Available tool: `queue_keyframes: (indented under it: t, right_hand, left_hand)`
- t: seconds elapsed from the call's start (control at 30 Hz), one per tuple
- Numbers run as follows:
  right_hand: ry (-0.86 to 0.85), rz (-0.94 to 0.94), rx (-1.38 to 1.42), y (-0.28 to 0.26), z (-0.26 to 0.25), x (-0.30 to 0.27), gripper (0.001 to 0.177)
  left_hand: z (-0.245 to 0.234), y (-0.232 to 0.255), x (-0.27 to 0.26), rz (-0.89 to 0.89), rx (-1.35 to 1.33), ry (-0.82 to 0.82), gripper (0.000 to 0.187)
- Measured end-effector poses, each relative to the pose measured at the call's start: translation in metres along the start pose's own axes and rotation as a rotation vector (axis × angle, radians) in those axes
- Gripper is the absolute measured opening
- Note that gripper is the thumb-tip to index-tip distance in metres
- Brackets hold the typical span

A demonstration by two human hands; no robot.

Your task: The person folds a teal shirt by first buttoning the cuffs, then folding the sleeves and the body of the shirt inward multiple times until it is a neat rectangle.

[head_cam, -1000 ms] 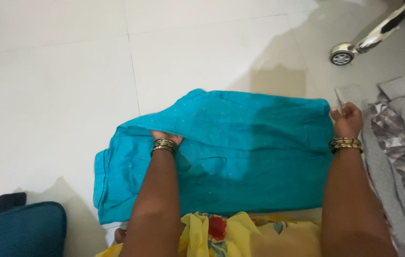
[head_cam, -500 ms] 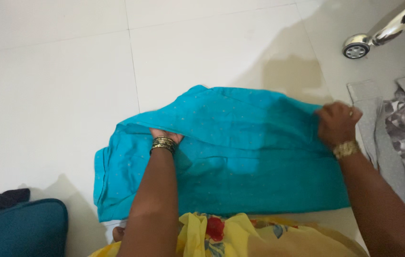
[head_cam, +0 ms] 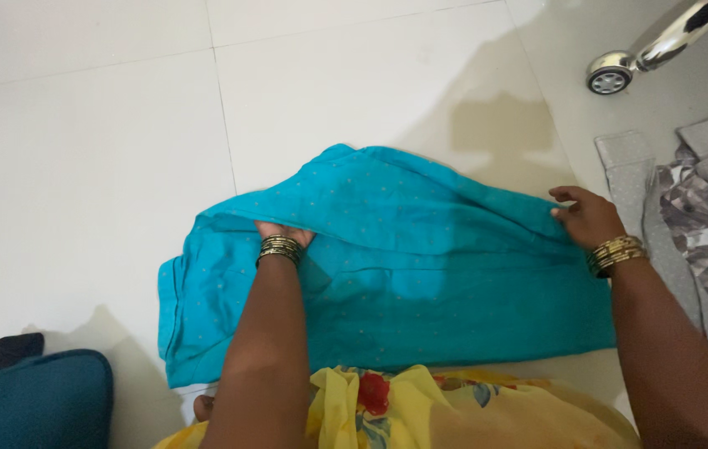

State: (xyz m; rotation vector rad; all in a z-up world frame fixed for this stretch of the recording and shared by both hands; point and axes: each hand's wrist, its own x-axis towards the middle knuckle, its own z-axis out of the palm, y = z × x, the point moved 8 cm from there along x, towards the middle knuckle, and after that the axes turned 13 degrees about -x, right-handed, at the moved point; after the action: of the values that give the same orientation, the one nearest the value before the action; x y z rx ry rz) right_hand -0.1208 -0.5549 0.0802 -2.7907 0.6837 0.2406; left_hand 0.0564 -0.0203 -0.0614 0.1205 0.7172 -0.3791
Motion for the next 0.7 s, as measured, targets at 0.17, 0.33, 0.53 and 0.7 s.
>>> queue_keyframes:
  t: [0.17, 0.33, 0.53, 0.7]
  right_hand:
    - [-0.314, -0.019, -0.313, -0.003, 0.019, 0.029, 0.038]
    - [-0.06, 0.058, -0.376, -0.001, -0.017, 0.073, 0.02]
    - [0.75, -0.288, -0.135, -0.069, -0.063, 0.039, 0.03]
    - [0.232, -0.475, -0.112, -0.151, 0.047, -0.027, 0.065]
  left_hand:
    - [-0.001, 0.001, 0.003, 0.001, -0.033, -0.035, 0.095]
    - [0.006, -0.003, -0.006, -0.005, 0.016, -0.002, 0.097]
    - [0.027, -0.01, -0.02, -0.075, 0.056, -0.133, 0.103]
    - [0.018, -0.008, -0.014, -0.056, 0.058, -0.067, 0.103]
